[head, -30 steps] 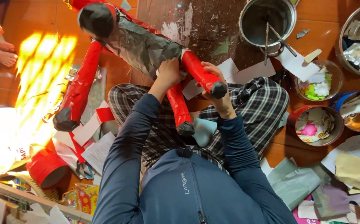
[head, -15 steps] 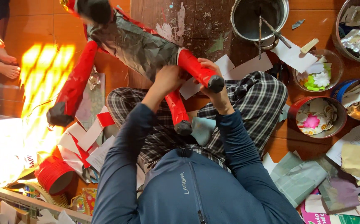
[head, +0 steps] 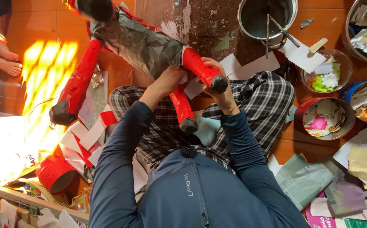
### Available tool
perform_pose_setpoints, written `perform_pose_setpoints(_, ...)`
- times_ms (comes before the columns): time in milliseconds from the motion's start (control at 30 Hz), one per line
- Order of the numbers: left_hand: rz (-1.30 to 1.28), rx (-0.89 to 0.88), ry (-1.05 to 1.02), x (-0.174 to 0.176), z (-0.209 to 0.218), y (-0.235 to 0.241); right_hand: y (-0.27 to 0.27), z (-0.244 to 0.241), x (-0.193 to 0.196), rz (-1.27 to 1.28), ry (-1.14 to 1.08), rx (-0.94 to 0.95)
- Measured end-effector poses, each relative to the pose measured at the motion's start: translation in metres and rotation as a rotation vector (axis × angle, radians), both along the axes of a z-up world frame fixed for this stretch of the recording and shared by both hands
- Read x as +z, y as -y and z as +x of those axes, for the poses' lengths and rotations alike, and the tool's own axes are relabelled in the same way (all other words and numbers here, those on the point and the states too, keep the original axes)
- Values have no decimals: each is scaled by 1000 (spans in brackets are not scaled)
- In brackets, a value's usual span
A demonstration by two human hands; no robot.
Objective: Decorating a horse-shaped frame with paper and foil strips
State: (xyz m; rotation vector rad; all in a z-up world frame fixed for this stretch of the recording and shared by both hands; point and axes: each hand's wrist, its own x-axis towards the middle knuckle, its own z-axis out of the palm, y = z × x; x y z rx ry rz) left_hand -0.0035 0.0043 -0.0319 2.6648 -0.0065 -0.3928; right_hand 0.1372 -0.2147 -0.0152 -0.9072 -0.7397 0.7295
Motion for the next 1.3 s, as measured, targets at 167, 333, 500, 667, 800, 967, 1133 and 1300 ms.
perform_pose_setpoints(167, 167, 313, 144, -32, -1, 5, 0, 2, -1, 21, -36, 0)
perform_pose_setpoints(333, 284, 443, 183, -48, 6, 15, 0, 0, -4, 19, 9, 16)
perform_pose_setpoints(500, 371, 631, 123, -55, 12, 18, 1, 1, 0, 21, 1, 19)
perform_pose_setpoints(667, 313, 695, 180, -98, 23, 20, 3, 2, 6, 14, 36, 26)
perform_pose_setpoints(800, 298, 735, 224, -105, 26, 19, 3, 3, 4, 2, 44, 23)
perform_pose_setpoints(967, 359, 756, 78, -105, 29, 13, 2, 3, 3, -1, 68, 38)
perform_pose_setpoints(1133, 386, 744, 102, -121, 35, 7, 3, 3, 4, -13, 43, 27)
perform_pose_setpoints(1300, 410, 710, 64, -104, 32, 12, 3, 5, 1, 1, 26, 18)
